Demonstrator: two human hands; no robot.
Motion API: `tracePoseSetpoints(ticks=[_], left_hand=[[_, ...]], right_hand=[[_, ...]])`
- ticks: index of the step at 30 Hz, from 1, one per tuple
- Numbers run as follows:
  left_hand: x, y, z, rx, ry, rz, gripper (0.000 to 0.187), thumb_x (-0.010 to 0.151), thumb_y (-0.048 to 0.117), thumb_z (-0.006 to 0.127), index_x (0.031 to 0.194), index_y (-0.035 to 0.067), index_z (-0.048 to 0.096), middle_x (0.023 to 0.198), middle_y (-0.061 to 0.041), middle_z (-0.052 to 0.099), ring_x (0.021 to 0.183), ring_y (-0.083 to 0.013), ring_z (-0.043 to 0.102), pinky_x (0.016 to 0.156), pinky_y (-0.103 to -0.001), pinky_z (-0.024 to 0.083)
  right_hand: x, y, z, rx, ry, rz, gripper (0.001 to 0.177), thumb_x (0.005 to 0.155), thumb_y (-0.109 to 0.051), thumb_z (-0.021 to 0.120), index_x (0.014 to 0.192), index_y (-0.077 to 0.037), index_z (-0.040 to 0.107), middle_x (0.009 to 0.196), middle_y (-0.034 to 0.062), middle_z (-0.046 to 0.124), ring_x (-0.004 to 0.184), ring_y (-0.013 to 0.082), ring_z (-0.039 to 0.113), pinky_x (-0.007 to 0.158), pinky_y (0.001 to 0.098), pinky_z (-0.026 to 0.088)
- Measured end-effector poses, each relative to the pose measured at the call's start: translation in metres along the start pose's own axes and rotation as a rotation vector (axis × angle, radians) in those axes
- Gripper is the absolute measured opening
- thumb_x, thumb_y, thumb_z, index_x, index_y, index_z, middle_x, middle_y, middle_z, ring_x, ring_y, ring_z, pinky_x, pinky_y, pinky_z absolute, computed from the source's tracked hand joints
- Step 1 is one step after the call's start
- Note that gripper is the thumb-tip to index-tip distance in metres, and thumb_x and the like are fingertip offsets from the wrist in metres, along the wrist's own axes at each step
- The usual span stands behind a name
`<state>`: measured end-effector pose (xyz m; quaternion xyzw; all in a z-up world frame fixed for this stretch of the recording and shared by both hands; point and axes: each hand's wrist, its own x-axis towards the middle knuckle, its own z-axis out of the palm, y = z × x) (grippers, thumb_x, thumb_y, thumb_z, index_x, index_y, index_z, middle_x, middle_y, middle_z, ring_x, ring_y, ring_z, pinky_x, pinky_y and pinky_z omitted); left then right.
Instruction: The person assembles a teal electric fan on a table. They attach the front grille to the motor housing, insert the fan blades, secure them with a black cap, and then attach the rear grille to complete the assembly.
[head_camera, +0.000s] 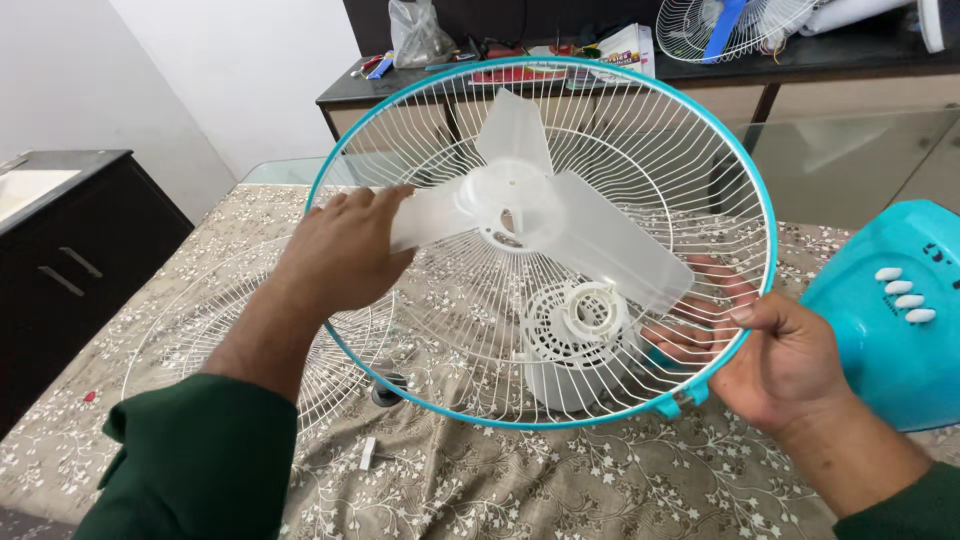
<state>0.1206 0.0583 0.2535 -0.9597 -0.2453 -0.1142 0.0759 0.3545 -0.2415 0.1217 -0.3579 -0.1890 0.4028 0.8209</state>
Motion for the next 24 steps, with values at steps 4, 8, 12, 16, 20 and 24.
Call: tracePoseSetpoints(ticks=[4,8,12,16,20,24], left_hand=[[-0.011,-0.015,-0.018,-0.166,0.136,-0.164,0.066,0.096,0.032,0.068,0.153,0.011,0.042,0.13,-0.02,0.061,0.113,-0.0336,0.063,0.1,-0.049,0.048],[-0.03,-0.045,-0.03,-0.433,0.348,-0.367,0.066,0.099,0.029,0.07,0.156,0.009,0.045,0.132,-0.022,0.061,0.106,-0.0297,0.064,0.087,-0.044,0.055],[-0.06,-0.106,-0.023,-0.571,0.63,-0.542,0.067,0.096,0.026,0.077,0.152,0.001,0.049,0.119,-0.02,0.066,0.099,-0.0207,0.069,0.079,-0.034,0.056],[-0.108,-0.176,0.014,-0.597,0.807,-0.689,0.06,0.095,0.025,0.081,0.143,-0.003,0.058,0.114,-0.013,0.069,0.096,-0.0177,0.069,0.077,-0.031,0.054],[-0.182,-0.222,0.075,-0.546,0.644,-1.053,0.057,0.094,0.031,0.081,0.139,0.001,0.063,0.114,-0.016,0.071,0.095,-0.0234,0.068,0.078,-0.039,0.052],[-0.236,-0.239,0.142,-0.226,0.324,-1.192,0.082,0.082,0.042,0.09,0.147,0.003,0.057,0.124,-0.025,0.069,0.11,-0.0403,0.067,0.09,-0.05,0.052]], right_hand=[[0.003,0.003,0.012,0.019,-0.034,0.003,0.07,0.074,-0.016,0.057,0.142,-0.001,0.051,0.141,0.0331,0.056,0.129,0.0499,0.055,0.106,0.067,0.041],[0.001,0.008,0.029,0.039,-0.06,0.017,0.068,0.075,-0.014,0.056,0.141,0.002,0.051,0.143,0.0326,0.055,0.134,0.0505,0.053,0.109,0.0681,0.041],[0.001,0.019,0.05,0.091,-0.091,0.057,0.066,0.076,-0.017,0.053,0.14,0.0,0.05,0.142,0.0314,0.056,0.132,0.0529,0.053,0.108,0.0725,0.04],[0.001,0.032,0.069,0.052,-0.137,0.029,0.068,0.076,-0.013,0.056,0.142,0.003,0.05,0.139,0.0355,0.056,0.131,0.0524,0.054,0.106,0.0706,0.039],[-0.005,0.051,0.079,0.054,-0.16,0.068,0.07,0.079,-0.012,0.055,0.146,0.002,0.044,0.14,0.0365,0.053,0.132,0.0516,0.055,0.106,0.0701,0.04],[-0.005,0.078,0.085,0.008,-0.079,0.168,0.073,0.077,-0.011,0.053,0.149,-0.005,0.04,0.139,0.0404,0.055,0.123,0.0542,0.059,0.104,0.0681,0.047]])
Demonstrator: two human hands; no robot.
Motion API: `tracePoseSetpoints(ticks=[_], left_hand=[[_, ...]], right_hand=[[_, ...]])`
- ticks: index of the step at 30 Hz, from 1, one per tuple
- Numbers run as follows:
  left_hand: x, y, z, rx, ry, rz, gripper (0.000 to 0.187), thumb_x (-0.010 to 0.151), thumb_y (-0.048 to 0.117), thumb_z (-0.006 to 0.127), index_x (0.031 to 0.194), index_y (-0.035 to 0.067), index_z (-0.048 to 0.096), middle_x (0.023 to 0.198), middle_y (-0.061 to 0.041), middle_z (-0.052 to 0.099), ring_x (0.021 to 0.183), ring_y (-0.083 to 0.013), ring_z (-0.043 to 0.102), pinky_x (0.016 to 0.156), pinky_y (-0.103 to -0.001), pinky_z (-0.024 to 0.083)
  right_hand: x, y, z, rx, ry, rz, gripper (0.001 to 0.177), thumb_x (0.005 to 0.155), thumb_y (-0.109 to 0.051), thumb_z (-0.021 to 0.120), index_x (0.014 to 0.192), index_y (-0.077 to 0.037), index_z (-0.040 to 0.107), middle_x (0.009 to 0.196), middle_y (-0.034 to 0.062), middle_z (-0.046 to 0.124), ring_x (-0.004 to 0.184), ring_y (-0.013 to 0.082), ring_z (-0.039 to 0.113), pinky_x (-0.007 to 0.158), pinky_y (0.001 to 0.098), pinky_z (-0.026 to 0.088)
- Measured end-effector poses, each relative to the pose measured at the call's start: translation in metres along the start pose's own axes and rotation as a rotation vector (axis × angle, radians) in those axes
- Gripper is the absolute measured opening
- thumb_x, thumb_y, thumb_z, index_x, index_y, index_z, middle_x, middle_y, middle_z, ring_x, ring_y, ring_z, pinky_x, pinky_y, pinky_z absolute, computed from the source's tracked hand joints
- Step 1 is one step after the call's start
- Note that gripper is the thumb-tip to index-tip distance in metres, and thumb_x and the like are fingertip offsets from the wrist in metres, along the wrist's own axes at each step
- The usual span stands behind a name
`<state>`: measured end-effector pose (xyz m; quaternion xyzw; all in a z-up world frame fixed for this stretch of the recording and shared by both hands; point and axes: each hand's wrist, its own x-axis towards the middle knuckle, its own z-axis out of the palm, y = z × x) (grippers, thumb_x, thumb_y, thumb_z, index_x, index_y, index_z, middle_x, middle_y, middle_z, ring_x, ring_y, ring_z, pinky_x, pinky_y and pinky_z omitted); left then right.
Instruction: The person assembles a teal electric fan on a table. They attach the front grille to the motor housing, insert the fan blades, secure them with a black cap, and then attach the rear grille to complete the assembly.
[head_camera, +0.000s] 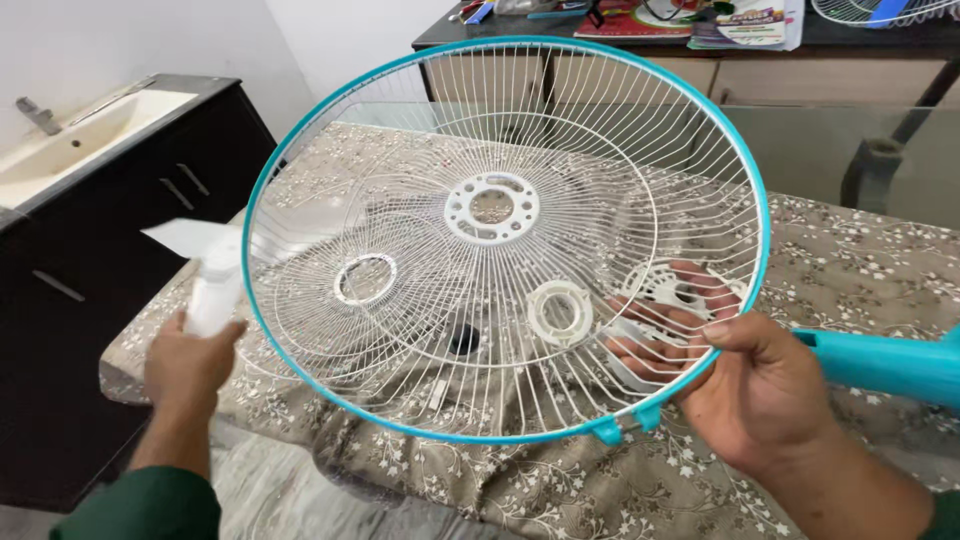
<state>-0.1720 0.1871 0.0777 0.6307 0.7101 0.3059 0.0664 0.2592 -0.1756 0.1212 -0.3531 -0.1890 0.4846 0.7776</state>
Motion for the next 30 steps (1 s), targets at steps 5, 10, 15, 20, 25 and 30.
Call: tracePoseSetpoints(ticks=[5,10,15,20,25,30], left_hand=[[-0.009,-0.049,0.069,0.0,-0.21,0.009,0.087,0.082,0.034,0.084,0.154,0.001,0.049,0.11,-0.025,0.078,0.094,-0.0339,0.076,0.079,-0.043,0.063],[-0.009,-0.07,0.085,-0.698,-0.332,0.094,0.05,0.093,0.024,0.074,0.13,-0.009,0.067,0.106,-0.022,0.078,0.08,-0.0203,0.073,0.065,-0.026,0.056],[-0.008,-0.047,0.04,-0.682,0.162,-0.192,0.021,0.096,0.007,0.067,0.116,0.003,0.068,0.099,-0.003,0.071,0.087,-0.0109,0.068,0.075,-0.025,0.054],[-0.038,0.016,-0.025,-0.747,0.464,0.168,0.017,0.103,0.006,0.072,0.118,0.0,0.066,0.108,-0.008,0.068,0.094,-0.0162,0.065,0.079,-0.026,0.054],[-0.111,0.108,-0.045,-0.249,-0.253,0.933,0.058,0.075,0.025,0.088,0.128,0.013,0.068,0.13,-0.013,0.063,0.123,-0.0334,0.056,0.104,-0.048,0.045],[-0.167,0.161,-0.034,0.002,-0.629,1.46,0.067,0.072,0.021,0.084,0.137,0.024,0.066,0.147,-0.005,0.057,0.131,-0.0302,0.051,0.105,-0.047,0.04]], right_hand=[[0.005,0.035,0.008,0.092,-0.257,0.04,0.079,0.085,-0.012,0.056,0.16,-0.006,0.032,0.145,0.0419,0.05,0.118,0.0593,0.061,0.1,0.0665,0.049],[0.009,0.054,0.018,-0.085,-0.045,0.152,0.085,0.072,-0.013,0.05,0.155,-0.011,0.033,0.135,0.0367,0.059,0.106,0.0523,0.069,0.088,0.0576,0.057],[0.013,0.071,0.021,-0.114,-0.046,0.159,0.087,0.072,-0.01,0.05,0.157,-0.012,0.03,0.133,0.0361,0.06,0.102,0.0499,0.069,0.086,0.0551,0.059],[0.016,0.086,0.018,-0.149,0.017,0.184,0.086,0.072,-0.004,0.05,0.155,-0.017,0.03,0.133,0.0302,0.06,0.104,0.0468,0.07,0.088,0.053,0.06],[0.013,0.105,0.022,-0.1,0.023,0.189,0.089,0.072,-0.002,0.052,0.155,-0.022,0.028,0.134,0.0278,0.057,0.107,0.0473,0.07,0.089,0.0532,0.059],[0.005,0.114,0.018,-0.05,-0.034,0.154,0.088,0.071,-0.002,0.053,0.155,-0.018,0.028,0.135,0.0299,0.057,0.107,0.0489,0.07,0.09,0.0559,0.059]])
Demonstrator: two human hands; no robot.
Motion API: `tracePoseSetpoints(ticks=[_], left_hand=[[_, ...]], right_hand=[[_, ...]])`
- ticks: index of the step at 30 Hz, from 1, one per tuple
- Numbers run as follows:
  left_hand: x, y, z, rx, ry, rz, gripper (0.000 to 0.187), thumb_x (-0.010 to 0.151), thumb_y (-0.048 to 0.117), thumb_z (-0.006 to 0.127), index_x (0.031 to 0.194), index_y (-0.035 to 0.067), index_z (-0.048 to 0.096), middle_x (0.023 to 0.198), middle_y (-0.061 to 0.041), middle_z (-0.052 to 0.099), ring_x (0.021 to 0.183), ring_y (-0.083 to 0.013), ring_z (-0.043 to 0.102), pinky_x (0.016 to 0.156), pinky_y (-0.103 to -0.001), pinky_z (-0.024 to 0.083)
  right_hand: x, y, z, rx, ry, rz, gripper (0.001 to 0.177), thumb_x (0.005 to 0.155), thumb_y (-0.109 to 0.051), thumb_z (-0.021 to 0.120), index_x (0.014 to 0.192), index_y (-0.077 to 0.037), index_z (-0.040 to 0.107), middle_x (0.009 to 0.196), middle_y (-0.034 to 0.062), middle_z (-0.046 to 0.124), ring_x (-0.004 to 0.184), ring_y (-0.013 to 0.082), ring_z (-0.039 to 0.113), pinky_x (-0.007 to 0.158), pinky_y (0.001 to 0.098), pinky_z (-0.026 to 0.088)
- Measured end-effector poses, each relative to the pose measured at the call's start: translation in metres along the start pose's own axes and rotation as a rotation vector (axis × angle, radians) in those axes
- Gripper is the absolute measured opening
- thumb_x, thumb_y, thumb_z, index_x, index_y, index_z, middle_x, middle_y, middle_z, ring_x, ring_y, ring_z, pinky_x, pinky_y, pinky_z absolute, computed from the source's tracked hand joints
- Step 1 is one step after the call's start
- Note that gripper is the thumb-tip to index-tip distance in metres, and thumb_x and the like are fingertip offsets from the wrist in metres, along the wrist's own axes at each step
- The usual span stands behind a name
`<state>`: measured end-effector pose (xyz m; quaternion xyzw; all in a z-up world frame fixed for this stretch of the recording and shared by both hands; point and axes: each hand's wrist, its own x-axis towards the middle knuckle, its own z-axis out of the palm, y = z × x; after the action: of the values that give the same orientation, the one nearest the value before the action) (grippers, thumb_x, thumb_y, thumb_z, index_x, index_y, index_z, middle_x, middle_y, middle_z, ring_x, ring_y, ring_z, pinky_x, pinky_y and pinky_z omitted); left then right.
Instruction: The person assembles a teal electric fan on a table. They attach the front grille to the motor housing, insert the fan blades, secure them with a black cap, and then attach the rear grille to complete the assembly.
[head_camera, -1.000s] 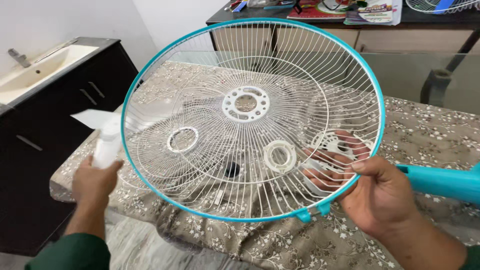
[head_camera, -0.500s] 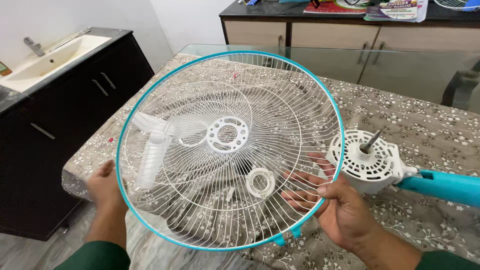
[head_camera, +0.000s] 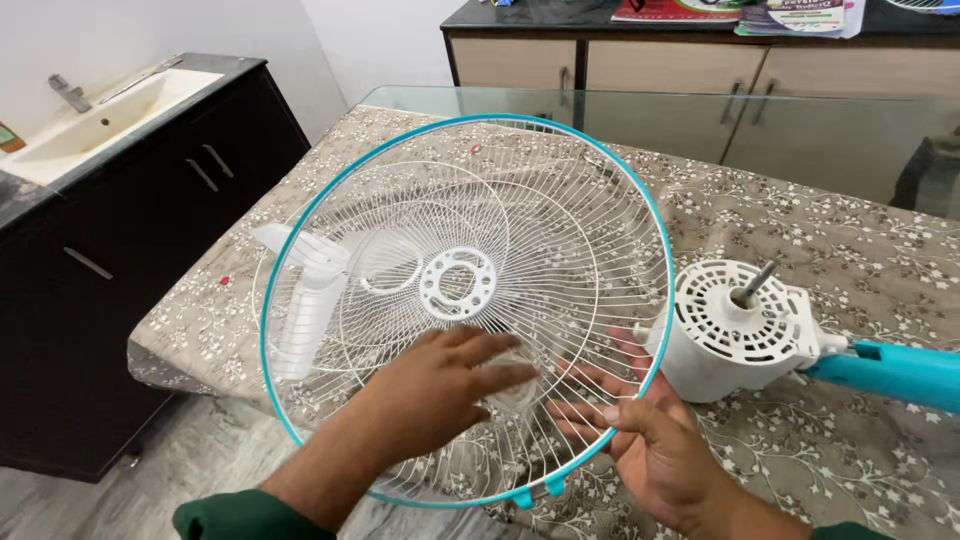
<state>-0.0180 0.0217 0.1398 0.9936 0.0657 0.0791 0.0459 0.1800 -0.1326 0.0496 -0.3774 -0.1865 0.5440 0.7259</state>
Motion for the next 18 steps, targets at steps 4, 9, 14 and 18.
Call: tracePoseSetpoints(ticks=[4,9,14,18], left_hand=[[0.009,0.005,0.002,0.004,-0.085,0.07,0.053,0.076,0.017,0.081,0.128,0.021,0.07,0.143,0.0,0.06,0.128,-0.0253,0.055,0.107,-0.044,0.043],[0.01,-0.002,0.003,0.043,0.047,0.041,0.05,0.074,0.023,0.083,0.122,0.02,0.073,0.137,-0.002,0.063,0.123,-0.0243,0.057,0.105,-0.046,0.044],[-0.027,-0.069,-0.022,0.298,0.62,-0.388,0.043,0.077,0.035,0.087,0.115,0.02,0.078,0.124,-0.006,0.073,0.104,-0.0246,0.07,0.096,-0.043,0.05],[-0.075,-0.137,-0.023,0.027,0.728,-1.052,0.054,0.082,0.046,0.085,0.127,0.018,0.075,0.117,-0.012,0.074,0.098,-0.0267,0.073,0.082,-0.042,0.058]], right_hand=[[-0.004,-0.006,-0.006,-0.037,0.022,-0.006,0.094,0.071,-0.002,0.054,0.16,-0.021,0.028,0.136,0.0268,0.057,0.109,0.0477,0.07,0.092,0.0557,0.059],[-0.008,-0.011,-0.005,-0.043,0.052,0.01,0.096,0.071,-0.003,0.053,0.162,-0.021,0.029,0.136,0.0272,0.058,0.108,0.0467,0.07,0.092,0.0542,0.059],[-0.006,-0.02,-0.005,-0.043,0.138,0.033,0.093,0.072,-0.004,0.053,0.16,-0.022,0.028,0.139,0.0284,0.055,0.11,0.0491,0.069,0.092,0.0548,0.059],[-0.008,-0.025,-0.002,-0.035,0.144,0.011,0.097,0.07,-0.001,0.052,0.161,-0.022,0.027,0.141,0.0294,0.053,0.112,0.0497,0.067,0.094,0.0533,0.059]])
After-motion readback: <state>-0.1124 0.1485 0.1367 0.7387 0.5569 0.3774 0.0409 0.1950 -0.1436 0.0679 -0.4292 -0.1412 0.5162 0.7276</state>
